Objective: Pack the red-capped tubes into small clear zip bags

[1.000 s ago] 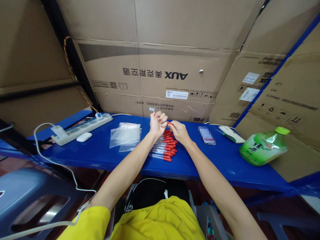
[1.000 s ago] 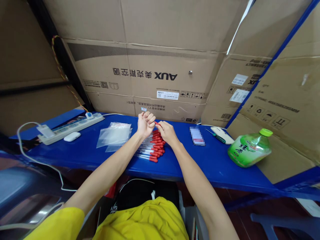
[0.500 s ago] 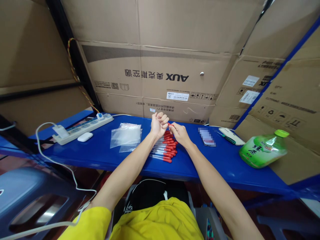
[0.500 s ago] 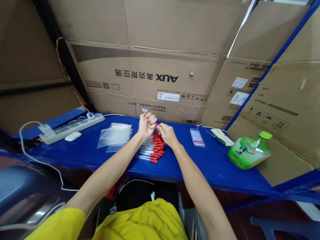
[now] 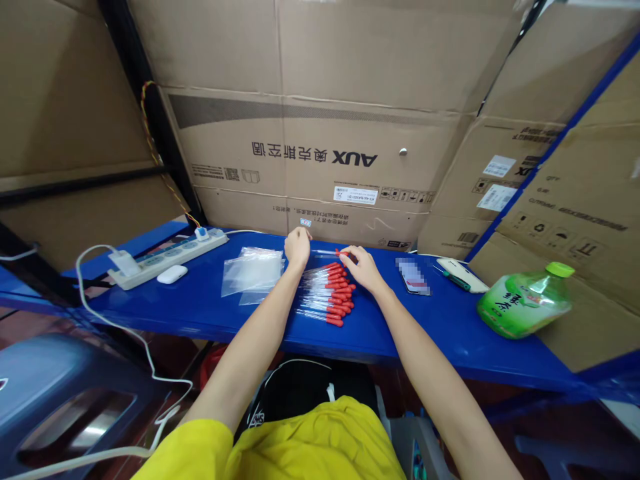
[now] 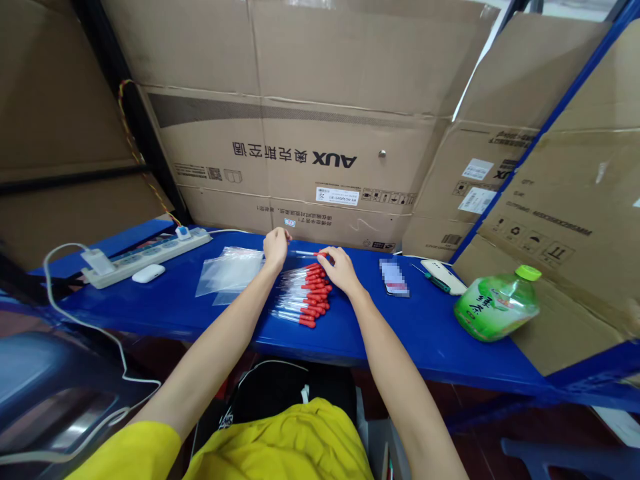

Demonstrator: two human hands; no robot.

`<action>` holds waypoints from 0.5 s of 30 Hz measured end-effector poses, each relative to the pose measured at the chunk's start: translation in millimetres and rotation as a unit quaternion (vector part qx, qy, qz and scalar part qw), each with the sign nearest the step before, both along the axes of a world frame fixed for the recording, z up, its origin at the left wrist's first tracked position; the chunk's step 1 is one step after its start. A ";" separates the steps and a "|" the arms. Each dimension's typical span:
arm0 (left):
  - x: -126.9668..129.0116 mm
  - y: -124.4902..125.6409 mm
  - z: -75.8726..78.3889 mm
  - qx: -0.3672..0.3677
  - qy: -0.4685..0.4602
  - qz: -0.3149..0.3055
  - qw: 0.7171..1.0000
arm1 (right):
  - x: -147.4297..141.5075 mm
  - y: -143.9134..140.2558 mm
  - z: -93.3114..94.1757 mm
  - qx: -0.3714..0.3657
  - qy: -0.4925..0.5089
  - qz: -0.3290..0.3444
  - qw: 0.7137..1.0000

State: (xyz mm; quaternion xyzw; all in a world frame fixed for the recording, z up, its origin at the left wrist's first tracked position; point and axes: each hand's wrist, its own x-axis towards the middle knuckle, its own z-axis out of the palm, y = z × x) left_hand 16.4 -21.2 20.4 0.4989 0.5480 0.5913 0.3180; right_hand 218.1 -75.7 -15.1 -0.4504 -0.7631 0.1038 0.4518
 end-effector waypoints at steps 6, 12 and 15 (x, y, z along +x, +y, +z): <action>-7.3 6.2 -15.5 0.000 0.305 0.001 0.952 | -5.2 1.4 -7.0 -0.019 -0.041 0.052 0.998; -2.8 15.0 -29.9 0.089 0.401 -0.144 0.901 | -4.2 3.0 -9.8 -0.029 -0.044 0.053 0.997; -4.4 16.4 -33.2 0.085 0.448 -0.187 0.870 | -0.6 6.5 -9.6 -0.019 -0.017 0.024 0.999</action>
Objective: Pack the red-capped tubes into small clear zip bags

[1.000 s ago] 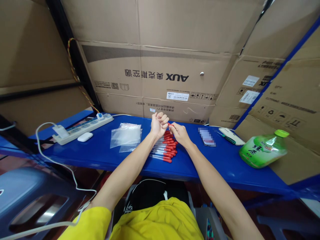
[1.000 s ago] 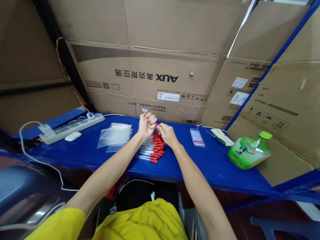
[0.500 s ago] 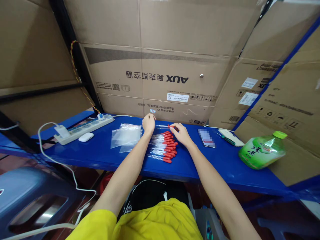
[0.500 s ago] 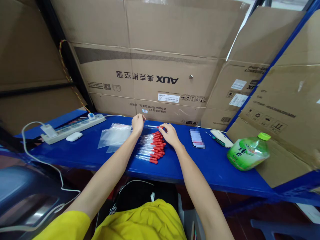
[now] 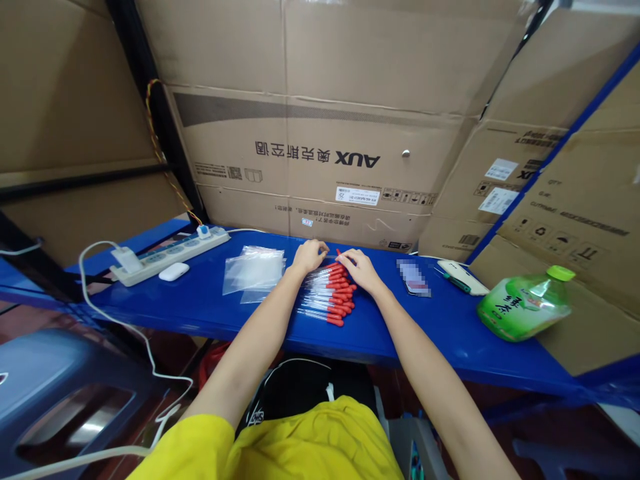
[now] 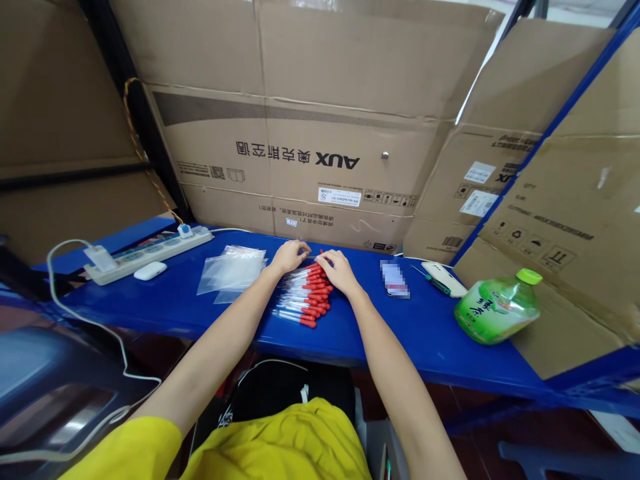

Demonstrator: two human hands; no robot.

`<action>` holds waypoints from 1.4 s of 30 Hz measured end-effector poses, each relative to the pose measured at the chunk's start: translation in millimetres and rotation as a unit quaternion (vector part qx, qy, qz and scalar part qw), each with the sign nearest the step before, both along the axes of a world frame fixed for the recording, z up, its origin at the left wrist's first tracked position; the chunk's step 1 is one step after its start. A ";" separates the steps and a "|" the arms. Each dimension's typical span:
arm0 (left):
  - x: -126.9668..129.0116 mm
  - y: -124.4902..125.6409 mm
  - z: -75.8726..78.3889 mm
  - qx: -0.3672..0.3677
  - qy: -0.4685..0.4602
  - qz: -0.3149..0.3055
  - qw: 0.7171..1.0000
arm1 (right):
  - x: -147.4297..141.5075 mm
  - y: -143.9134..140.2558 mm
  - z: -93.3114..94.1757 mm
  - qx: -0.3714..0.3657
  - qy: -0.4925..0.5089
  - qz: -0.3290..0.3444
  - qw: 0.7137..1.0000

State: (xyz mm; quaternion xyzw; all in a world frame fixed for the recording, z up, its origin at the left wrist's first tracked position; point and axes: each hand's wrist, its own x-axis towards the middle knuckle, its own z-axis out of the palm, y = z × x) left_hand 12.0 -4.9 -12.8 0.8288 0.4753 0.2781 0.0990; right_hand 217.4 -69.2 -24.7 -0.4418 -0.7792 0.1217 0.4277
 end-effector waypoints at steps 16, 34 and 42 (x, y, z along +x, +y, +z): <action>0.6 -1.2 -1.7 -0.051 0.104 -0.028 0.993 | 8.3 6.3 -15.7 -0.052 -0.206 -0.165 0.963; -2.1 2.2 -4.6 -0.025 0.117 -0.052 0.991 | 22.3 11.9 -20.2 -0.044 -0.102 -0.141 0.984; -1.5 7.2 -9.5 -0.028 0.108 -0.081 0.990 | 24.6 14.1 -17.6 -0.039 -0.067 -0.154 0.985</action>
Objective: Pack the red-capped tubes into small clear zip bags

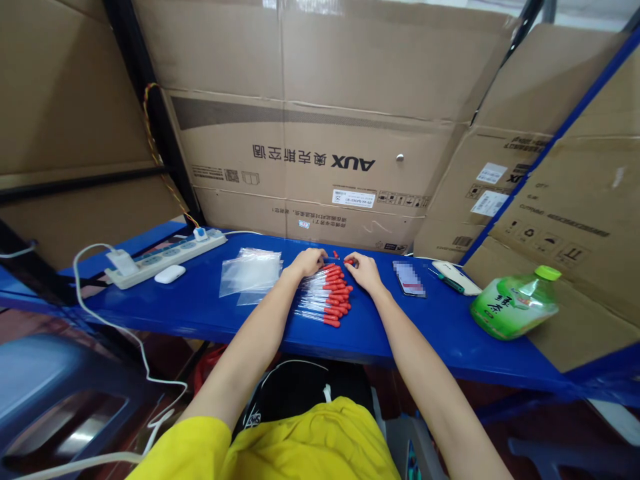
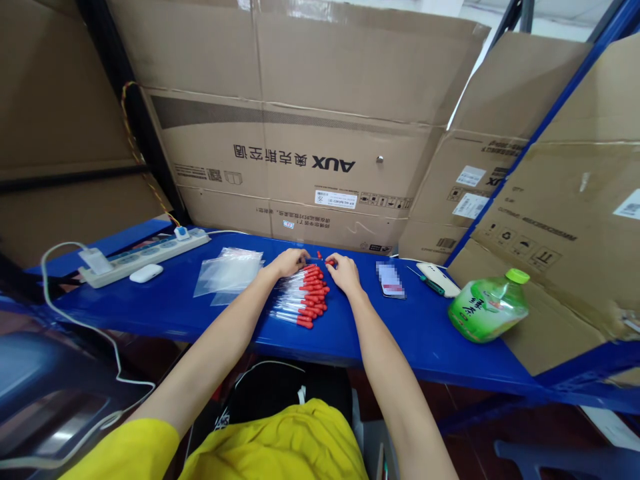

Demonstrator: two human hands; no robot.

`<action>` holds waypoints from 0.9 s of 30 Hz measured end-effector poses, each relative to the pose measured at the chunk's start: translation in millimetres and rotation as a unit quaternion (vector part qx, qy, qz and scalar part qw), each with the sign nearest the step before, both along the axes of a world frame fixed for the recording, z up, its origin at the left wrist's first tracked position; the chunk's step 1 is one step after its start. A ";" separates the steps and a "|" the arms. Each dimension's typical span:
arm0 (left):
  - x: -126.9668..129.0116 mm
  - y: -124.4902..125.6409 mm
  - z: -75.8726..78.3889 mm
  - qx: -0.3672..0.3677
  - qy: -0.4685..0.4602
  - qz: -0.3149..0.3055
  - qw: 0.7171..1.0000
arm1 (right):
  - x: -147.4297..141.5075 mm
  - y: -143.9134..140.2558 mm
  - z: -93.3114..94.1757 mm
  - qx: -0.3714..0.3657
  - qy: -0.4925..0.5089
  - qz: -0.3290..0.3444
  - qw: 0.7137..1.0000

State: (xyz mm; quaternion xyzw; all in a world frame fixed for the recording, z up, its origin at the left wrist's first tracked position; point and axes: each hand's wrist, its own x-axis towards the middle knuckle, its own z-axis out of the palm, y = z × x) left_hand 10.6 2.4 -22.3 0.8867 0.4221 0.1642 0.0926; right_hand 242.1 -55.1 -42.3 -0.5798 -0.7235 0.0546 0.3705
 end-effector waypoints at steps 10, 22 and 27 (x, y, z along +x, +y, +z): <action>3.5 8.8 -7.1 0.037 -0.085 -0.009 0.996 | -1.2 -0.6 0.9 0.016 -0.001 -0.026 1.000; 26.7 -27.3 16.4 -0.036 -0.226 -0.114 0.967 | -15.5 -11.0 15.0 0.051 0.144 0.063 0.986; 25.6 -25.6 19.5 -0.024 -0.248 -0.145 0.957 | -16.3 -16.1 18.5 0.080 0.173 0.098 0.977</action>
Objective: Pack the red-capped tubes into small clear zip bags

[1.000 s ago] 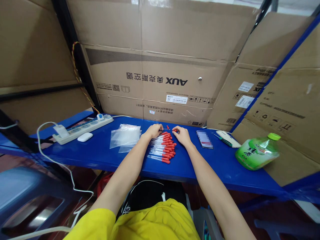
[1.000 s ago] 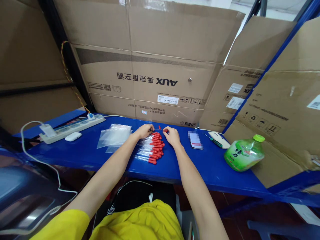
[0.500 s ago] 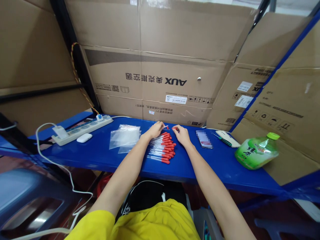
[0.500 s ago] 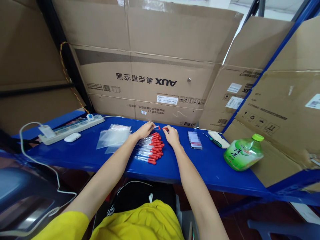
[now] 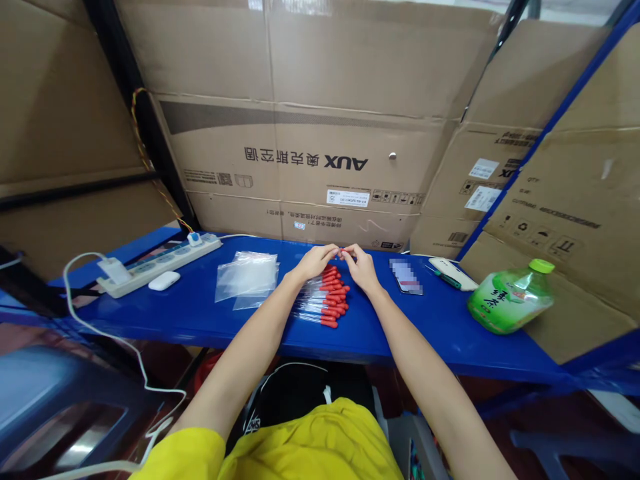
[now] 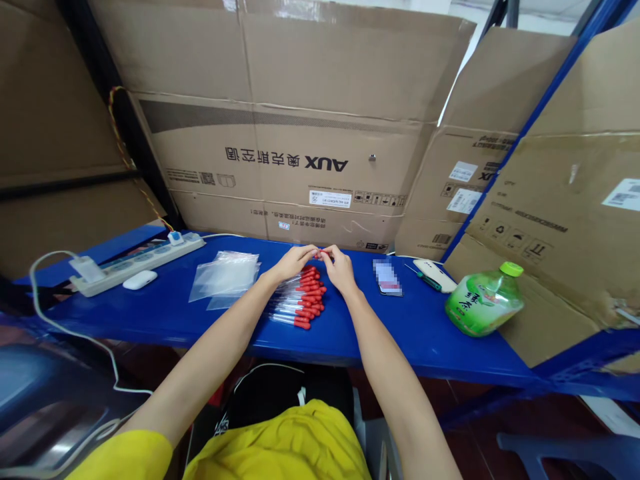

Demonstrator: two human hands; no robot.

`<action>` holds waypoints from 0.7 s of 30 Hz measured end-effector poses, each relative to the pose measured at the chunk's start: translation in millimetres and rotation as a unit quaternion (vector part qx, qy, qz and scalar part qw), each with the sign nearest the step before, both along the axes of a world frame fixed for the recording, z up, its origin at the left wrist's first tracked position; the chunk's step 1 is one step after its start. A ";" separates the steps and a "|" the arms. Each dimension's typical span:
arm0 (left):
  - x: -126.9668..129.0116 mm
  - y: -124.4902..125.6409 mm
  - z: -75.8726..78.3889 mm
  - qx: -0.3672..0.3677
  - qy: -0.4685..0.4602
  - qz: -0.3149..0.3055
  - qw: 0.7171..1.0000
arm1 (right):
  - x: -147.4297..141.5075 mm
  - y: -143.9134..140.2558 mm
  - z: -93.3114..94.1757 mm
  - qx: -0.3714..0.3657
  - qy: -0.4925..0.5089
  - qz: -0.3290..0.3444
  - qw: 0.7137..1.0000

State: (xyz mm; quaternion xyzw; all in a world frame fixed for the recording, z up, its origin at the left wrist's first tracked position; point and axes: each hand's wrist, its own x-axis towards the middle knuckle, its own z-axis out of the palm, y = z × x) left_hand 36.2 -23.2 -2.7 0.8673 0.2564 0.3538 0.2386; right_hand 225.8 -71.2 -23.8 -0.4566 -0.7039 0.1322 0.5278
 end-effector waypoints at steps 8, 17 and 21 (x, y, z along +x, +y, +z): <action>-0.5 -1.8 6.9 0.004 -0.017 -0.033 0.999 | -1.4 -6.2 4.7 -0.006 -0.012 -0.016 1.000; -1.2 3.7 4.6 0.068 0.053 -0.014 0.996 | 6.4 -5.6 3.5 0.009 -0.103 -0.040 0.994; -0.5 4.7 1.4 0.082 0.086 0.005 0.993 | 8.9 -4.3 2.6 0.003 -0.144 -0.048 0.988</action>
